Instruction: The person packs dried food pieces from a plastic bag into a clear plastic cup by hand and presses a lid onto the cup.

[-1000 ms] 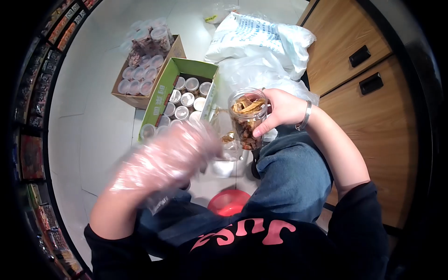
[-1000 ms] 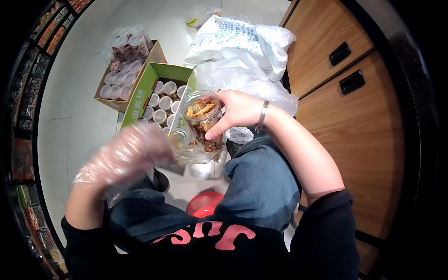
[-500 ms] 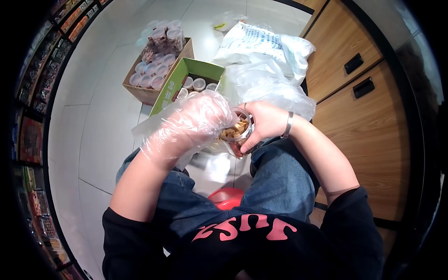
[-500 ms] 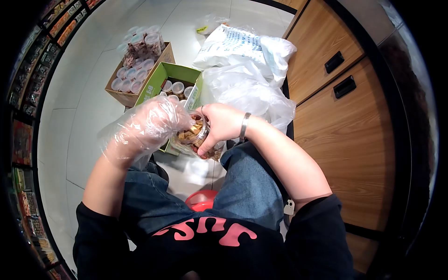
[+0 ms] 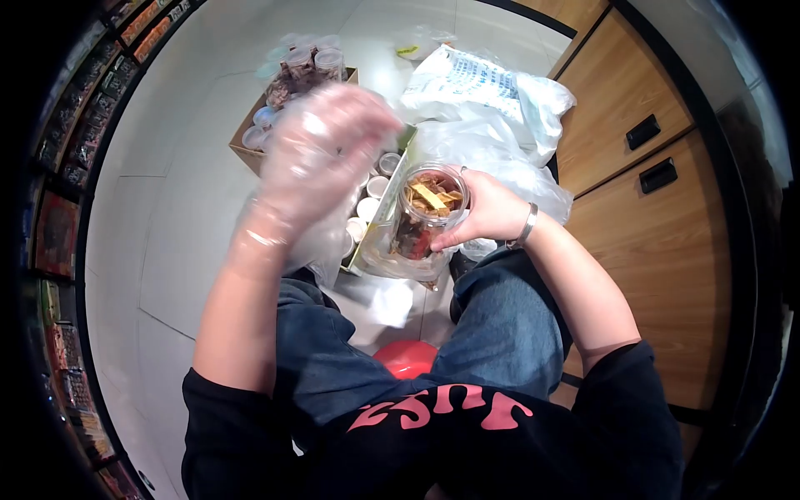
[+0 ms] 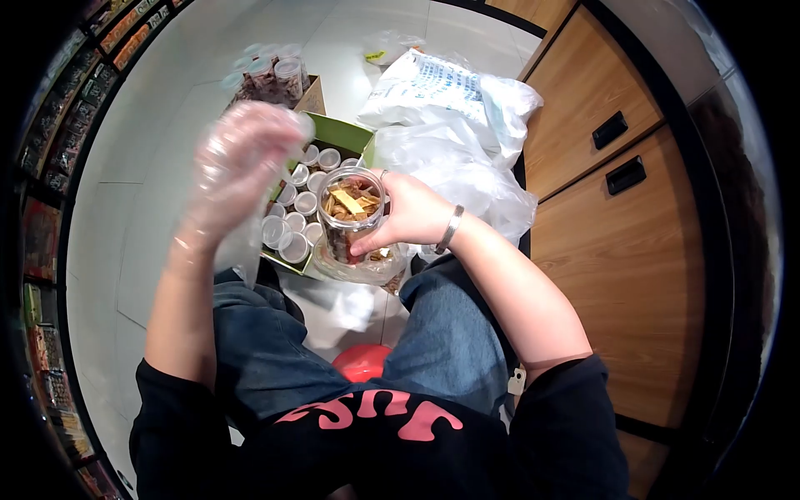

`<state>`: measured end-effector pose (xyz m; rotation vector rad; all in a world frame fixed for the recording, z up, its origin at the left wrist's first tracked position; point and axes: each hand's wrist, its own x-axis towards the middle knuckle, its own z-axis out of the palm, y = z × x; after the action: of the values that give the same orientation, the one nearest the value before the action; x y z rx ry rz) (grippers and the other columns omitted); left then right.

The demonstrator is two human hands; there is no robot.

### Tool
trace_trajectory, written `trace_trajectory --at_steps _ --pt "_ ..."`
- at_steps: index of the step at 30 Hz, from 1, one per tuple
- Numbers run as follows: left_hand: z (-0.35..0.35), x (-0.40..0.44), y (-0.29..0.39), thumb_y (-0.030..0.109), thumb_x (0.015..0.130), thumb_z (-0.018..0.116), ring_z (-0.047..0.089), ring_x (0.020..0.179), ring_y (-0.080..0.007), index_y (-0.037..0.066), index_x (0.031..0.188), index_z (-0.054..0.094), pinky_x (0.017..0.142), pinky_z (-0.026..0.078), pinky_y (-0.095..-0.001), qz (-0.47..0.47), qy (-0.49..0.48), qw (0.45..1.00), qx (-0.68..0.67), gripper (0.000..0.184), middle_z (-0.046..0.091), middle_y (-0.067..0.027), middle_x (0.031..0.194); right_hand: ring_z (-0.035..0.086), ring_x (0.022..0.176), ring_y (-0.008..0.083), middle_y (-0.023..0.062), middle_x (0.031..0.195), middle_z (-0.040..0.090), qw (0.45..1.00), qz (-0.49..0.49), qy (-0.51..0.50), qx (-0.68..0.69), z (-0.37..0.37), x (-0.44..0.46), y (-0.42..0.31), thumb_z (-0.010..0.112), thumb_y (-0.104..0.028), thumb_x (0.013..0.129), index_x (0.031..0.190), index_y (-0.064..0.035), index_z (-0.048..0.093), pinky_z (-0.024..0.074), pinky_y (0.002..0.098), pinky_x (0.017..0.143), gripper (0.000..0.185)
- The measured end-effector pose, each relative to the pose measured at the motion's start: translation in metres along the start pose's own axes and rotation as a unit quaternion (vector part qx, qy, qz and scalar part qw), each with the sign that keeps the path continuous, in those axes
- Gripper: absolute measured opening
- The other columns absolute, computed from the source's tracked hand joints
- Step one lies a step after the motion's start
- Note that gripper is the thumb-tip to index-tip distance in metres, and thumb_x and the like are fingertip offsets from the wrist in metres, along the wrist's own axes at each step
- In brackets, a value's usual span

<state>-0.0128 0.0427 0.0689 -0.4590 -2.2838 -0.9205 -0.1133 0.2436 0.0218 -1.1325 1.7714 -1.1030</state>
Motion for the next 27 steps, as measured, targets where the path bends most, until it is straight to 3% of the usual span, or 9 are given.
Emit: trace_trajectory --at_steps 2,4,7,9,12,21,25,26,27 --pt "-0.006 -0.003 -0.001 0.001 0.078 0.055 0.056 0.084 -0.0147 0.004 0.090 0.060 0.075 0.045 -0.0263 -0.155 0.139 0.960 -0.188 0.013 0.059 -0.0044 0.091 0.051 0.101 0.0156 0.0068 0.104 0.055 0.997 -0.060 0.043 0.016 0.004 0.000 -0.001 0.081 -0.010 0.054 0.121 -0.0036 0.035 0.0385 0.0284 0.090 0.082" --pt "-0.017 -0.006 -0.007 0.002 0.077 0.056 0.055 0.085 -0.0150 0.002 0.091 0.059 0.077 0.045 -0.0265 -0.191 0.184 0.942 -0.204 0.014 0.059 -0.0057 0.092 0.051 0.102 0.0158 0.0077 0.106 0.054 0.999 -0.026 0.023 0.019 0.006 0.001 -0.002 0.080 -0.011 0.055 0.124 -0.0062 0.029 0.0388 0.0289 0.090 0.086" --pt "-0.030 -0.017 -0.009 0.003 0.076 0.058 0.055 0.086 -0.0163 0.001 0.095 0.058 0.077 0.045 -0.0267 -0.255 0.278 0.898 -0.226 0.019 0.058 -0.0082 0.096 0.056 0.093 0.0284 0.0174 0.099 0.057 0.993 -0.065 0.024 -0.099 0.015 0.000 -0.002 0.075 -0.019 0.050 0.118 -0.0056 0.034 0.0436 0.0325 0.083 0.080" --pt "-0.034 -0.026 -0.005 0.004 0.075 0.060 0.055 0.087 -0.0173 0.001 0.098 0.056 0.076 0.046 -0.0266 -0.280 0.326 0.874 -0.228 0.024 0.056 -0.0094 0.099 0.054 0.095 0.0281 0.0163 0.100 0.055 0.990 -0.080 0.014 -0.115 0.029 -0.008 -0.010 0.075 -0.017 0.049 0.113 -0.0039 0.039 0.0427 0.0324 0.084 0.075" --pt "-0.037 -0.049 -0.001 0.003 0.076 0.058 0.056 0.082 -0.0174 -0.003 0.100 0.052 0.073 0.047 -0.0263 -0.338 0.471 0.768 -0.273 0.026 0.056 -0.0113 0.098 0.051 0.098 0.0294 0.0150 0.099 0.051 0.988 -0.065 -0.007 -0.143 0.062 -0.015 -0.021 0.078 -0.015 0.047 0.108 -0.0035 0.043 0.0418 0.0330 0.085 0.072" --pt "-0.005 -0.109 -0.020 0.005 0.080 0.055 0.050 0.078 -0.0145 -0.002 0.100 0.049 0.069 0.045 -0.0232 -0.334 0.534 0.642 -0.438 0.022 0.051 -0.0079 0.089 0.052 0.091 0.0333 0.0174 0.103 0.046 0.978 -0.019 -0.017 -0.206 0.087 -0.027 -0.019 0.082 -0.019 0.046 0.109 -0.0007 0.035 0.0445 0.0347 0.079 0.081" --pt "0.000 -0.115 -0.041 0.009 0.081 0.056 0.047 0.087 -0.0150 -0.002 0.106 0.046 0.078 0.043 -0.0251 -0.339 0.486 0.635 -0.496 0.029 0.049 -0.0082 0.098 0.051 0.098 0.0298 0.0175 0.104 0.051 0.965 -0.037 -0.159 -0.204 0.048 -0.014 -0.034 0.082 -0.042 0.043 0.111 -0.0001 0.043 0.0404 0.0337 0.086 0.089" --pt "0.000 -0.116 -0.040 0.009 0.081 0.056 0.047 0.087 -0.0150 -0.002 0.106 0.046 0.078 0.043 -0.0251 -0.341 0.487 0.633 -0.496 0.029 0.049 -0.0082 0.098 0.051 0.100 0.0260 0.0148 0.107 0.051 0.974 -0.091 -0.155 -0.138 0.034 -0.004 -0.026 0.078 -0.043 0.054 0.111 -0.0002 0.043 0.0407 0.0330 0.086 0.079" --pt "-0.001 -0.113 -0.034 0.010 0.081 0.056 0.047 0.088 -0.0146 -0.003 0.108 0.046 0.079 0.042 -0.0250 -0.360 0.490 0.634 -0.479 0.031 0.048 -0.0081 0.099 0.052 0.100 0.0224 0.0124 0.103 0.054 0.992 0.002 -0.124 -0.017 0.028 0.014 -0.024 0.070 -0.041 0.068 0.110 -0.0012 0.045 0.0418 0.0333 0.084 0.063"
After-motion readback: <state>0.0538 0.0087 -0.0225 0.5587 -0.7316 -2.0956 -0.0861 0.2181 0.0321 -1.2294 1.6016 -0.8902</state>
